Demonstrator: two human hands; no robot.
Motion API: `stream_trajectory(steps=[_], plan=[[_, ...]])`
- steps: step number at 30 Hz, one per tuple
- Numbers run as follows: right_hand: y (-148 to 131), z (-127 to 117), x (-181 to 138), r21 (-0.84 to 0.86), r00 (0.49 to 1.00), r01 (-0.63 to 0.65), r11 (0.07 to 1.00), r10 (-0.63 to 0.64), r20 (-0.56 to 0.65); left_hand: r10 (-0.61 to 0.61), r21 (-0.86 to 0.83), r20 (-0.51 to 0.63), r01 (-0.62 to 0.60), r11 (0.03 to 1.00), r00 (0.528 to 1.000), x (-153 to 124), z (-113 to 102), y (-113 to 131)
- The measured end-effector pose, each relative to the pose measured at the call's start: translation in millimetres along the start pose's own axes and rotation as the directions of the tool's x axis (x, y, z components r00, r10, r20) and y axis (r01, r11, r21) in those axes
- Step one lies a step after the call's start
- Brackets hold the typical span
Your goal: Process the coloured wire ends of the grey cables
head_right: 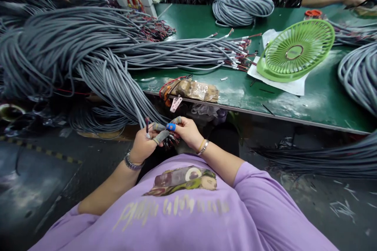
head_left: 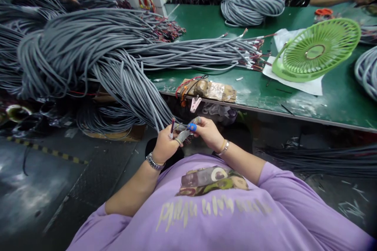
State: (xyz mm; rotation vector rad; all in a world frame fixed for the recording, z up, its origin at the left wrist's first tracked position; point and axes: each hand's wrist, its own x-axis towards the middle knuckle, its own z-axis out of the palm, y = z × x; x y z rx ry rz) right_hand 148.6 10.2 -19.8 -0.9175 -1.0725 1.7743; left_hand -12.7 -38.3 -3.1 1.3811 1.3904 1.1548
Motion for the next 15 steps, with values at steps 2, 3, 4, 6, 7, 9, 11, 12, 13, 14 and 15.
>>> stream_trajectory(steps=[2,3,4,6,7,9,11,12,13,14,15], plan=[[-5.9,0.8,1.3,-0.059,0.999,0.047,0.997,-0.047,0.004,0.0,0.044,0.086,-0.004,0.999,0.996,1.3,2.8,-1.3],[-9.0,1.6,2.5,-0.089,0.998,0.064,0.994,-0.063,0.023,0.009,0.069,0.134,-0.019,0.997,0.991,1.9,4.1,-2.5],[-11.9,2.4,3.7,-0.112,0.997,0.073,0.991,-0.068,0.045,0.016,0.087,0.178,-0.032,0.996,0.984,2.5,5.3,-3.8],[-15.1,3.5,5.8,-0.135,0.996,0.061,0.989,-0.052,0.07,0.001,0.081,0.229,-0.02,0.997,0.974,3.6,6.9,-6.1],[-15.2,3.6,6.4,-0.132,0.997,0.045,0.99,-0.036,0.066,-0.018,0.054,0.232,0.006,0.999,0.972,4.1,7.2,-6.6],[-12.8,2.7,6.5,-0.107,0.999,0.01,0.994,-0.006,0.039,-0.069,-0.008,0.222,0.073,0.997,0.973,4.7,7.0,-6.0],[-9.2,1.0,5.8,-0.078,1.0,-0.004,0.997,0.005,0.011,-0.112,-0.019,0.218,0.119,0.993,0.97,5.1,6.4,-3.0],[-7.8,0.2,5.6,-0.07,1.0,-0.001,0.998,0.001,0.003,-0.129,-0.004,0.213,0.133,0.991,0.968,5.0,6.2,-1.0],[-6.9,-0.4,5.7,-0.07,1.0,0.006,0.998,-0.006,-0.002,-0.141,0.016,0.207,0.141,0.99,0.968,4.9,6.2,1.0],[-6.7,-0.9,6.1,-0.077,1.0,0.016,0.997,-0.016,-0.005,-0.146,0.034,0.198,0.142,0.989,0.969,4.7,6.4,2.9],[-7.2,-1.0,6.8,-0.09,1.0,0.026,0.996,-0.026,-0.003,-0.144,0.048,0.187,0.138,0.989,0.972,4.3,6.8,4.4]])
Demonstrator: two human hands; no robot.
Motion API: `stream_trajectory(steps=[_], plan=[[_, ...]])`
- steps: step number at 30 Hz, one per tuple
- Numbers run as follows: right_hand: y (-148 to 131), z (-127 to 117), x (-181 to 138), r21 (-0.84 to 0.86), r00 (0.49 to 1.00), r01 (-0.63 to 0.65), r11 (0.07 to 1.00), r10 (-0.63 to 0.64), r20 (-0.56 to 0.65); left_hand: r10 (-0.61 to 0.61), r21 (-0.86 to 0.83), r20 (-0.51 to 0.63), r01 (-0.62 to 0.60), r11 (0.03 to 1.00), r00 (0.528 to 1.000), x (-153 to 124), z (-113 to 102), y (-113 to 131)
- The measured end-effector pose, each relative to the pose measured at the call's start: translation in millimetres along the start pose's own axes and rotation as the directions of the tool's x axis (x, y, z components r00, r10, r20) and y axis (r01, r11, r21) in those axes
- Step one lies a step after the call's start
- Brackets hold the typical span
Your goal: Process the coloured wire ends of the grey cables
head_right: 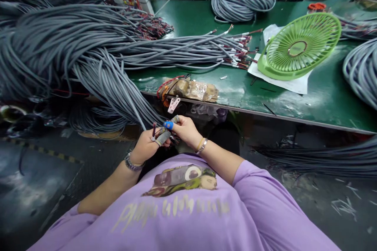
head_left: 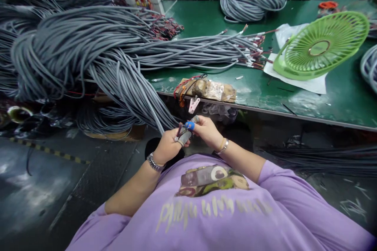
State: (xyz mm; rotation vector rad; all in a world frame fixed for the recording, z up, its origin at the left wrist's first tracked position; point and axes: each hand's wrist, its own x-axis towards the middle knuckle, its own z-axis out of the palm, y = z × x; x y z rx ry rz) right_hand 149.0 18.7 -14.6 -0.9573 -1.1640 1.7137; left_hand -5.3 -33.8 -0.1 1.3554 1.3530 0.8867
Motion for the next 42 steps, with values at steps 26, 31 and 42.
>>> stream_trajectory(steps=[26,31,42], plan=[[-1.4,2.8,1.7,0.17,0.992,-0.086,0.982,0.068,0.106,0.051,-0.132,-0.15,-0.071,0.989,0.987,2.4,6.9,-6.1],[4.0,7.1,-1.3,0.251,0.996,-0.093,0.963,0.09,0.027,0.037,-0.166,-0.214,-0.074,0.983,0.976,2.7,9.4,-9.1],[4.7,10.5,-4.3,0.249,0.996,-0.089,0.964,0.093,-0.005,0.018,-0.222,-0.337,-0.098,0.97,0.941,2.2,11.5,-12.6]])
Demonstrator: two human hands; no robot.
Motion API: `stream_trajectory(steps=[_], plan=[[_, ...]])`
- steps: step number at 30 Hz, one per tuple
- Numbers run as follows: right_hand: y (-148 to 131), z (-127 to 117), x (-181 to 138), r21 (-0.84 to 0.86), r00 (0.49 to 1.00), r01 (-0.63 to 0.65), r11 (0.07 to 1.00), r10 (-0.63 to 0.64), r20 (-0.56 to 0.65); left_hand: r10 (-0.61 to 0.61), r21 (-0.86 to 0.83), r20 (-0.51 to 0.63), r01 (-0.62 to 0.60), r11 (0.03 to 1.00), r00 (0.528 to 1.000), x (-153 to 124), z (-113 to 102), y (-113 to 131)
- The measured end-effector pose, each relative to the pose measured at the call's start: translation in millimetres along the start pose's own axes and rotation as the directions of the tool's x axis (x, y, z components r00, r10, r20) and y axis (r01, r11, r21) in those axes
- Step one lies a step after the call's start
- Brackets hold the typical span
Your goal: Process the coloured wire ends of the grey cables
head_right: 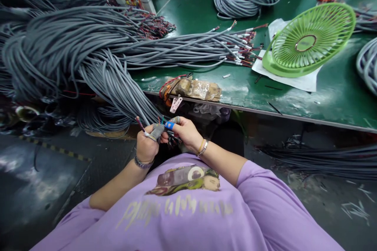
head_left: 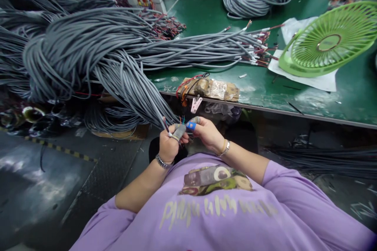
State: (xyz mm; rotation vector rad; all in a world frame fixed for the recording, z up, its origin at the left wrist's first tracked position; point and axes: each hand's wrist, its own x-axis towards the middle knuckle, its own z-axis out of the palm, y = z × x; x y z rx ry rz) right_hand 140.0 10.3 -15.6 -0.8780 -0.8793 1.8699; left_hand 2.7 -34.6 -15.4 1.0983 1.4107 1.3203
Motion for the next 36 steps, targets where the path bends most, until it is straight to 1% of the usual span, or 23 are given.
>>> stream_trajectory(steps=[5,11,14,17,21,25,28,30,33,36], plan=[[-0.6,0.3,-3.7,-0.038,1.0,0.023,0.999,-0.023,0.01,-0.013,-0.048,-0.046,0.011,0.999,0.999,0.0,0.2,-0.7],[0.1,-4.9,-7.5,-0.1,0.998,0.045,0.994,-0.04,0.052,-0.024,-0.048,-0.038,0.022,0.999,0.999,-0.4,-1.4,1.1],[-4.8,-7.6,-8.1,-0.04,0.995,-0.031,0.999,0.034,0.088,-0.026,-0.082,-0.022,0.024,0.996,0.999,-0.9,-2.3,2.9],[-12.1,-9.3,-4.9,0.094,0.983,-0.144,0.985,0.131,0.125,-0.03,-0.116,0.0,0.029,0.993,1.0,-1.4,-2.4,5.5],[-14.5,-11.7,4.5,0.22,0.972,-0.212,0.952,0.182,0.148,-0.015,-0.135,0.069,0.024,0.99,0.998,-1.3,-3.0,10.4],[-8.8,-15.1,13.4,0.25,0.96,-0.263,0.932,0.228,0.162,-0.031,-0.133,0.124,0.048,0.99,0.992,0.7,-4.2,14.7],[-7.0,-18.3,19.0,0.261,0.965,-0.259,0.93,0.238,0.112,-0.065,-0.126,0.161,0.086,0.988,0.985,5.0,-4.9,18.5],[-9.3,-20.9,22.6,0.273,0.97,-0.243,0.931,0.236,0.059,-0.093,-0.124,0.213,0.121,0.985,0.973,9.8,-5.3,22.7],[-18.3,-24.1,28.4,0.25,0.976,-0.219,0.943,0.212,0.058,-0.157,-0.114,0.285,0.196,0.974,0.945,19.2,-4.9,31.6],[-29.8,-24.1,35.6,0.16,0.978,-0.202,0.966,0.19,0.088,-0.201,-0.129,0.338,0.257,0.958,0.919,27.9,-2.6,39.9]])
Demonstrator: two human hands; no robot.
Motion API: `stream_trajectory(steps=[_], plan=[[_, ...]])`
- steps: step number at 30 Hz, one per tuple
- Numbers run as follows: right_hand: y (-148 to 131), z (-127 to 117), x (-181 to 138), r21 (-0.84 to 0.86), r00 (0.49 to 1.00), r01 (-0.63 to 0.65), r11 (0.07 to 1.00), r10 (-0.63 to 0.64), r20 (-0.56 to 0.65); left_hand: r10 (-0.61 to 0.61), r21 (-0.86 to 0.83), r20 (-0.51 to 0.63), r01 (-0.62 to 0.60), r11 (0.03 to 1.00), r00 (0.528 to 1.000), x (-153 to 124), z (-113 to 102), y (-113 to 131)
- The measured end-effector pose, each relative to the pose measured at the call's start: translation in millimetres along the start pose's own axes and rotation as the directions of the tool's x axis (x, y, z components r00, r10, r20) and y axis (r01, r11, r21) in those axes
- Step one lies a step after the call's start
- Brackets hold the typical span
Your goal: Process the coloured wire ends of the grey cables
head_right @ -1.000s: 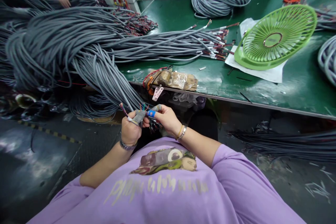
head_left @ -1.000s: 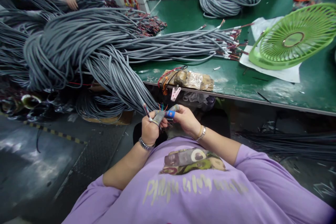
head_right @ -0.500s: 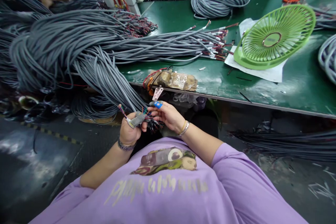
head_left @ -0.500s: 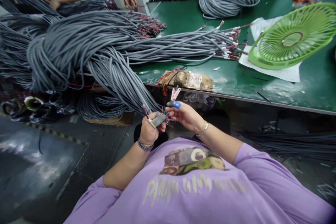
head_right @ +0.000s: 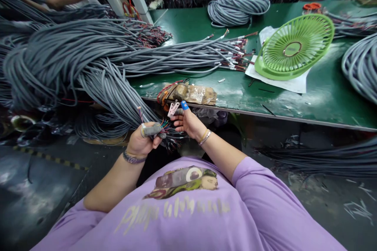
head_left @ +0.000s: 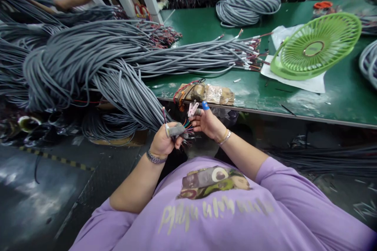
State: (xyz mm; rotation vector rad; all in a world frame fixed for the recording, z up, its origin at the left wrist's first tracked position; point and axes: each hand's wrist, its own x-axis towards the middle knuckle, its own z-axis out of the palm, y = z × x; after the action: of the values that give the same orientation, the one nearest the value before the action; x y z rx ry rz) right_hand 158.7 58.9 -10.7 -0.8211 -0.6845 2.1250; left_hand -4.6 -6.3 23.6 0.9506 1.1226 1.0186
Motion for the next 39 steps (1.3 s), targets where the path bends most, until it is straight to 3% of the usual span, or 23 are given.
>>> stream_trajectory(steps=[5,8,16,28,34,39], plan=[[-8.3,6.0,9.1,-0.058,0.999,0.043,0.997,-0.043,0.001,-0.055,0.014,0.063,0.054,0.998,0.997,6.9,2.9,4.5],[-3.4,6.7,11.9,0.027,0.996,0.084,0.996,-0.085,0.012,-0.072,0.014,0.068,0.071,0.997,0.995,9.9,2.5,3.0],[6.5,10.7,20.2,0.256,0.999,0.03,0.966,-0.025,-0.023,-0.102,-0.045,0.079,0.105,0.993,0.992,19.3,0.8,1.5],[4.3,21.6,18.0,0.297,0.997,0.061,0.953,-0.045,-0.061,-0.129,-0.017,0.084,0.131,0.991,0.988,23.7,-2.5,-5.3],[7.0,13.0,17.6,0.307,0.999,0.004,0.952,-0.015,0.034,-0.114,-0.011,0.055,0.115,0.993,0.992,20.8,-0.7,-4.3],[7.0,7.2,12.5,0.271,0.991,-0.029,0.962,-0.007,0.131,-0.02,0.035,0.017,0.02,0.999,1.0,7.1,1.7,-9.9]])
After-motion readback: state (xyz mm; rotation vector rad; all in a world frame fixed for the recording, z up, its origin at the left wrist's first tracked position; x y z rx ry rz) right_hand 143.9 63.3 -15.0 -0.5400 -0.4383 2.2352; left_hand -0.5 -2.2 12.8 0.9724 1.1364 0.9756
